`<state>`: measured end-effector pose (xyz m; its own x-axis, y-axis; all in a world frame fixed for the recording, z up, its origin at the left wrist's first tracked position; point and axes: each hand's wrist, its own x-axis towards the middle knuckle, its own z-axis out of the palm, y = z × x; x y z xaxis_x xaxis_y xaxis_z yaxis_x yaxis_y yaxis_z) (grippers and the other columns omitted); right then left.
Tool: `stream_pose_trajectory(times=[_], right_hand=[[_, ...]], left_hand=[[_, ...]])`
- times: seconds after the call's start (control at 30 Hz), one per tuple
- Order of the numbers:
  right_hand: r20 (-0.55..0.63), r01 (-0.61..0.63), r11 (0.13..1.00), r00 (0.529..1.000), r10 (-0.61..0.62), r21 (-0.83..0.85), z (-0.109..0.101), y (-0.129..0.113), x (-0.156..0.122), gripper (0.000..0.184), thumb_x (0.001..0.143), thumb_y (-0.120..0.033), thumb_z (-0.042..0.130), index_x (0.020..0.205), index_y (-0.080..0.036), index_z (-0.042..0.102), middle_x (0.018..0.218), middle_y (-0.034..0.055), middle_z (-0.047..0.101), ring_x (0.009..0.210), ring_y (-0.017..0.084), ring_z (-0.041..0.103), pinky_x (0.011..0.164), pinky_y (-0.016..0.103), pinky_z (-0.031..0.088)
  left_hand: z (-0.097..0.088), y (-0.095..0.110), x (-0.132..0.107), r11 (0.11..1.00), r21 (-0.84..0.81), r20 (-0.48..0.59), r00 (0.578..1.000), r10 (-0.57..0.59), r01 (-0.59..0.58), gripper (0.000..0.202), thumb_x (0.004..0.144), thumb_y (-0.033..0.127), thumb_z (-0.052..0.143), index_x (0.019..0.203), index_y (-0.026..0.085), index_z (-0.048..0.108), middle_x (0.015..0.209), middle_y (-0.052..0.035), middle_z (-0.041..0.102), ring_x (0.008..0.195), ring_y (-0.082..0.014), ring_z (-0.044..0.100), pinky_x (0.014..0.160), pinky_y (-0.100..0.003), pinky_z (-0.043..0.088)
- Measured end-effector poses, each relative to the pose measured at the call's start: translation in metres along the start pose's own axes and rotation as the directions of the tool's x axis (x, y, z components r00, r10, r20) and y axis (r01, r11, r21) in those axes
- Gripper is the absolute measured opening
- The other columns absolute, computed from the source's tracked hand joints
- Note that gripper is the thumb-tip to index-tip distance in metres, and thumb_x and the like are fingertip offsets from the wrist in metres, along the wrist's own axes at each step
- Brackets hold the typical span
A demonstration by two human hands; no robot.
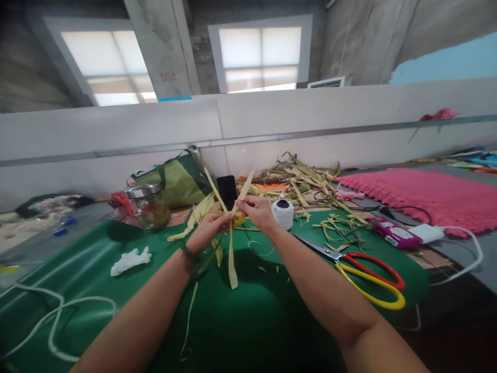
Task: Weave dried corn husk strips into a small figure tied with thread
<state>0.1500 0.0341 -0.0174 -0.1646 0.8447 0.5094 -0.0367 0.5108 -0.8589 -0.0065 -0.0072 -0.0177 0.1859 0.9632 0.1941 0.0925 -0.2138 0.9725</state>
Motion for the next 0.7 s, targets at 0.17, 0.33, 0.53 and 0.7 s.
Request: stream_pose_trajectory(times=[0.17, 0.33, 0.53, 0.7], right_hand=[[0.045, 0.010, 0.999, 0.999, -0.008, -0.033, -0.001, -0.002, -0.001, 0.038, 0.071, -0.054, 0.064, 0.060, -0.017, 0.064, 0.048, -0.0003, 0.056, 0.044, 0.010, 0.048, 0.045, 0.023, 0.039], [0.072, -0.027, 0.998, 0.997, 0.024, 0.049, -0.001, 0.001, 0.001, 0.040, 0.068, -0.056, 0.066, 0.059, -0.017, 0.061, 0.050, -0.0001, 0.057, 0.045, 0.010, 0.051, 0.047, 0.023, 0.042], [0.092, -0.155, 0.963, 0.986, 0.138, 0.221, -0.001, 0.008, 0.005, 0.037, 0.061, -0.052, 0.072, 0.061, -0.016, 0.062, 0.055, -0.0008, 0.059, 0.045, 0.007, 0.050, 0.046, 0.021, 0.041], [0.025, -0.176, 0.970, 0.984, 0.174, 0.170, -0.003, 0.014, 0.007, 0.041, 0.061, -0.054, 0.071, 0.055, -0.016, 0.057, 0.051, -0.0022, 0.055, 0.039, 0.005, 0.041, 0.038, 0.020, 0.034]], left_hand=[[0.000, -0.001, 0.002, 0.997, -0.057, -0.091, 0.994, -0.055, 0.050, 0.040, 0.064, 0.053, 0.067, 0.069, 0.013, 0.069, 0.064, -0.0038, 0.063, 0.065, -0.0159, 0.057, 0.062, -0.026, 0.045], [0.001, 0.002, 0.001, 0.996, -0.090, -0.086, 0.996, -0.015, 0.008, 0.042, 0.059, 0.056, 0.071, 0.060, 0.014, 0.064, 0.054, 0.0020, 0.053, 0.055, -0.0113, 0.050, 0.058, -0.025, 0.043], [0.001, 0.003, -0.001, 0.985, -0.172, -0.077, 0.997, 0.007, -0.020, 0.044, 0.058, 0.057, 0.073, 0.060, 0.014, 0.066, 0.055, 0.0023, 0.053, 0.054, -0.0091, 0.049, 0.058, -0.023, 0.043], [0.002, 0.007, -0.003, 0.998, -0.053, 0.000, 0.999, 0.037, -0.037, 0.039, 0.056, 0.050, 0.078, 0.060, 0.013, 0.069, 0.058, -0.0012, 0.060, 0.056, -0.0098, 0.049, 0.057, -0.023, 0.041]])
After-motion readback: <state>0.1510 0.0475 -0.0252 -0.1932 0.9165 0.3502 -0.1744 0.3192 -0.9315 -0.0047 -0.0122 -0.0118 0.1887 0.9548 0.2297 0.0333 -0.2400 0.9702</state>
